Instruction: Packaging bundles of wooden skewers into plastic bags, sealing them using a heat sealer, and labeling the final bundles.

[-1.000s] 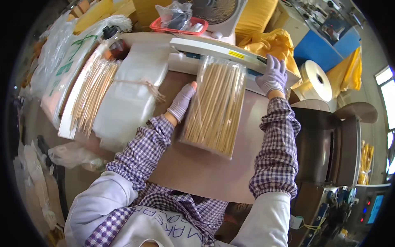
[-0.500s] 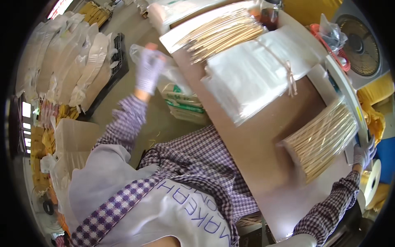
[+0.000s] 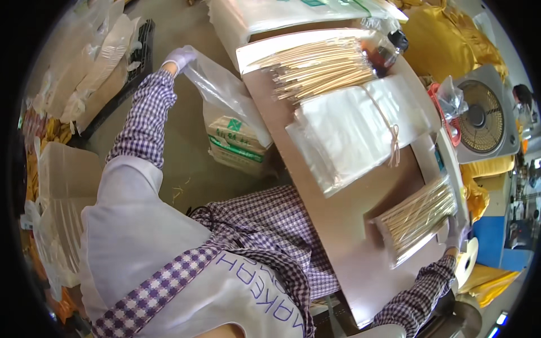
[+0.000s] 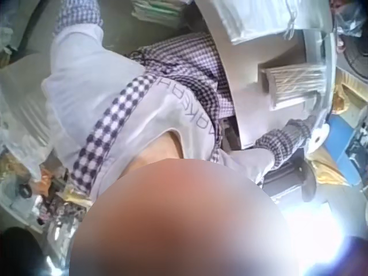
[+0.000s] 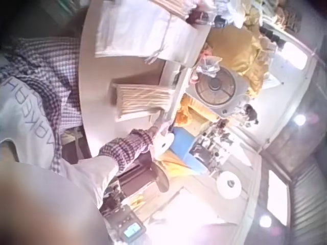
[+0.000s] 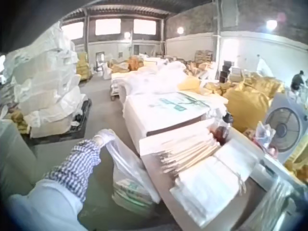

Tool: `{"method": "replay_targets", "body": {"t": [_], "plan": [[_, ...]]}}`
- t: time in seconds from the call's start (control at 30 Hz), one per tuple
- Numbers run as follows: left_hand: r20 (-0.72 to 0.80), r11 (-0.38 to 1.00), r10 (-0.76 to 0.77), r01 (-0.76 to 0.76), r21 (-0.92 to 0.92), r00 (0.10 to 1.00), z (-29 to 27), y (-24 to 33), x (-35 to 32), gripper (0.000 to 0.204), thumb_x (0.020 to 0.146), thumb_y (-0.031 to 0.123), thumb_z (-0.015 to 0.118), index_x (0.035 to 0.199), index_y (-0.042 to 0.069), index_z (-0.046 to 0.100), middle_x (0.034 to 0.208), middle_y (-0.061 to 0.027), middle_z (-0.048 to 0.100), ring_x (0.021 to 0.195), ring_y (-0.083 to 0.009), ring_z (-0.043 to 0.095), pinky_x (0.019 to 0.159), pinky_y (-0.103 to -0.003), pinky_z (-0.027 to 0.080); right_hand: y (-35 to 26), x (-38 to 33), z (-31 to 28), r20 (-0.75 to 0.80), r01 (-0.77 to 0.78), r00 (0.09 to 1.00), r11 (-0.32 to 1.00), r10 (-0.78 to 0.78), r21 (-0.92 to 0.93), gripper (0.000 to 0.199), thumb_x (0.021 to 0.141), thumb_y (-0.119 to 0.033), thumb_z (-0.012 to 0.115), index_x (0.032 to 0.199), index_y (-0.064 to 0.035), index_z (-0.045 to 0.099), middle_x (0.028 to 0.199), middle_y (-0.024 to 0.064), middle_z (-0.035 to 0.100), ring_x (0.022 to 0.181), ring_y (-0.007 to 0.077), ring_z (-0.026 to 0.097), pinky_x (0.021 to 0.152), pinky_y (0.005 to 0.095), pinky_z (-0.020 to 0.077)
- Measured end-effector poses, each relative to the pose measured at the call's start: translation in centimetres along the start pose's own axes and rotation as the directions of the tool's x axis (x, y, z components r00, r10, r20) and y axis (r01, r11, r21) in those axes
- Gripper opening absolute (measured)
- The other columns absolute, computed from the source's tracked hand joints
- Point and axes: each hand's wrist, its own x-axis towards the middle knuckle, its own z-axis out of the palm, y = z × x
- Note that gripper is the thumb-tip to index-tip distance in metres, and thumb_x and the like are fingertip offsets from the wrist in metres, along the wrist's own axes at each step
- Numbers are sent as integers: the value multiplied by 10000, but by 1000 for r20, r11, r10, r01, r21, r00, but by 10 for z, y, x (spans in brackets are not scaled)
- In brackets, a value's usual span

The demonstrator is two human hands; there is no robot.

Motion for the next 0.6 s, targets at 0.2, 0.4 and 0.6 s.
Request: {"method": "replay_targets", "body": {"t": [0.2,0.4,0.6], "plan": [[-140,973,65,-32,227,988,5,18,7,694,663,553,613,1123,36,565,1150,-171,550,1052,-324,531,881,-368,425,-150,-147,33,595,-515,802,456,-42,726,564,739,-360,653,1137,11,506,951,96,589,799,203,559,725,285,456],[202,971,75,-25,-238,976,7,-40,29,628,714,538,608,1030,-5,604,920,-130,628,810,-237,598,693,-361,462,-254,-302,15,576,-617,787,-246,-221,748,418,801,-222,518,1146,14,497,1030,122,574,949,238,524,906,358,387],[202,899,98,1,-438,974,17,-46,-29,553,777,460,584,1036,-29,583,844,-82,608,699,-154,536,667,-278,445,-402,-357,-39,284,-479,876,-632,-390,610,276,764,-198,529,991,-47,574,1005,74,594,995,204,518,928,379,376]]}}
